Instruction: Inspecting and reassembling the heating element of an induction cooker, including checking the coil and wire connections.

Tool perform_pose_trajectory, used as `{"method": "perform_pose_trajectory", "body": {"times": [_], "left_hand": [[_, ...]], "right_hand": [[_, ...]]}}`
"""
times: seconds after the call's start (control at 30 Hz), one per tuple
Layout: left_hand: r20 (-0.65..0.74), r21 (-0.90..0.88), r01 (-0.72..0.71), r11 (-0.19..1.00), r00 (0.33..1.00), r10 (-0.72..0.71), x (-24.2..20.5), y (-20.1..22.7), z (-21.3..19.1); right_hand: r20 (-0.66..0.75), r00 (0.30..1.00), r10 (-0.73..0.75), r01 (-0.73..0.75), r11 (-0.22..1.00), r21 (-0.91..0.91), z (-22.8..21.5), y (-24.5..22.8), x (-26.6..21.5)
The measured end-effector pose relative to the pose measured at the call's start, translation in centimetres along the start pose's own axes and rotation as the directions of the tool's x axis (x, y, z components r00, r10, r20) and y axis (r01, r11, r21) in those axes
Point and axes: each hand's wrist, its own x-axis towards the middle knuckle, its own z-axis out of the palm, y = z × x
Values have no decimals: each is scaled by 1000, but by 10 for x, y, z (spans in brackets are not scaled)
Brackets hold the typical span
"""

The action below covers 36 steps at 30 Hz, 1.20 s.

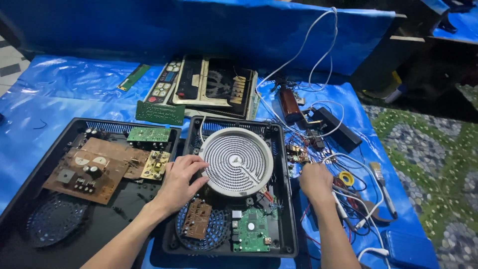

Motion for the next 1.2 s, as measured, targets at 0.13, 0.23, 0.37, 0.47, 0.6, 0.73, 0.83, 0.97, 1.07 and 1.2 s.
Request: {"method": "perform_pose_trajectory", "body": {"times": [0.13,0.23,0.37,0.47,0.6,0.73,0.83,0.97,1.07,1.2], "left_hand": [[-2,2,4,1000,1000,-4,0,2,-1],[11,18,7,1000,1000,-7,1,2,-1],[7,-20,-1,1000,1000,1,0,7,-5],[3,-20,-10,1000,1000,10,-1,8,-5],[-31,13,-34,999,999,34,-1,10,-5],[-138,-11,-137,990,981,135,0,14,4],[-233,-68,-224,972,951,203,-1,26,9],[-205,-180,-327,928,935,290,-9,61,0],[-193,-201,-387,900,916,351,-14,69,2],[-193,-212,-404,890,910,367,-17,69,4]], "right_hand": [[-24,1000,-19,19,1000,5,3,-5,0],[-32,999,-6,6,1000,7,-3,-11,-7],[2,1000,3,-3,998,60,-17,-15,-10],[6,1000,16,-17,994,104,-12,-8,-7],[-13,997,80,-72,950,303,-85,-16,-44],[-47,997,65,-32,860,509,-118,-20,-74],[-95,991,-98,134,821,554,-132,-42,-98],[61,954,-295,195,758,622,-117,-80,-118],[-60,913,-404,335,656,676,-103,-92,-129],[-226,876,-425,459,594,660,-85,-96,-135]]}}
